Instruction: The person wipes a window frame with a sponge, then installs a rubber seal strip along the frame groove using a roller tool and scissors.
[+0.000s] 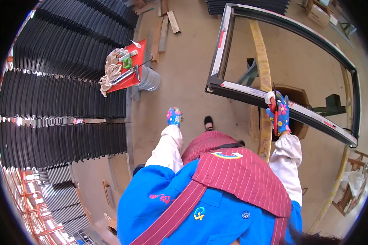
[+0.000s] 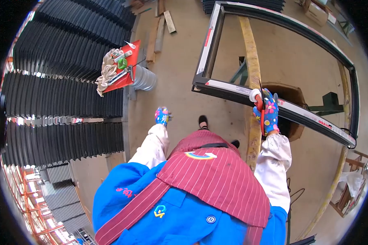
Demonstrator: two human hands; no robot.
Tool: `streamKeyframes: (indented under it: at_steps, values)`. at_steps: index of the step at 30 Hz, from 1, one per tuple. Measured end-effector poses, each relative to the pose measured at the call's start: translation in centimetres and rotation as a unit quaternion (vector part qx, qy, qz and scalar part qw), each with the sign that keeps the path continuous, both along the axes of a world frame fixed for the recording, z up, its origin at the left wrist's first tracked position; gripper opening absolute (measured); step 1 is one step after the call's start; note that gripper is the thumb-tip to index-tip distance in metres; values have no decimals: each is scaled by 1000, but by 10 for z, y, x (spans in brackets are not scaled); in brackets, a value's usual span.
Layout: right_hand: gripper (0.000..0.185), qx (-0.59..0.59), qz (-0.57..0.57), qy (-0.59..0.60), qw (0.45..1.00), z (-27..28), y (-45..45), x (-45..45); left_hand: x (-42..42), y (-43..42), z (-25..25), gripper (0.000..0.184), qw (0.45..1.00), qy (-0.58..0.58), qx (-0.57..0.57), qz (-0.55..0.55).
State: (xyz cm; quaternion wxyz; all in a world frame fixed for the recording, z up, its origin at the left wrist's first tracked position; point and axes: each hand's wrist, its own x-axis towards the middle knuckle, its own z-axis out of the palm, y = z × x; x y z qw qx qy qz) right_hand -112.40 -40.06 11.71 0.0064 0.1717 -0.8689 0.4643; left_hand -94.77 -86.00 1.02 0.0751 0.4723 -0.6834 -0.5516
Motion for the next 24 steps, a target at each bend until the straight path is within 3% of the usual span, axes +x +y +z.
streamKeyframes:
  at_steps: [2, 4, 5, 10, 11, 14, 16, 17, 18, 20, 22, 23, 24]
  values:
    - [62, 10, -10, -9, 1000, 6, -1, 1, 30, -23, -29, 22, 996, -82, -42, -22]
    - [52, 143, 23, 108, 984, 8, 0, -2, 56, -59, -62, 24, 993, -111, 17, -38]
    - [45, 148, 9, 121, 982, 11, -5, -2, 61, -68, -61, 25, 991, -123, 37, -32]
    - [58, 219, -32, 23, 975, 3, -4, -11, 43, -131, -49, 23, 980, -154, 113, -57]
    - [64, 212, -75, -45, 973, 21, -16, -9, 39, -152, -59, 22, 978, -158, 114, -68]
    - [49, 236, -157, -77, 956, 31, -38, -23, 17, -221, -63, 22, 971, -185, 112, -100]
    - [41, 311, -182, -80, 929, -3, -23, -43, -4, -267, -57, 25, 946, -238, 66, -212]
    - [40, 346, -194, -100, 912, 8, -35, -47, -18, -283, -44, 24, 943, -240, 95, -210]
    - [37, 308, -214, -115, 920, 11, -44, -49, -35, -303, -32, 24, 939, -245, 91, -225]
    - [32, 98, -305, -169, 932, -77, 16, -56, -69, -337, -14, 23, 934, -211, 138, -252]
    - [24, 316, -309, -90, 893, -11, -39, -49, -114, -369, -30, 23, 931, -205, 122, -276]
    - [26, 104, -403, -149, 897, 35, -89, -47, -146, -380, -35, 24, 934, -179, 109, -290]
    - [28, -115, -473, -196, 852, 61, -126, -52, -180, -390, -37, 25, 936, -152, 96, -302]
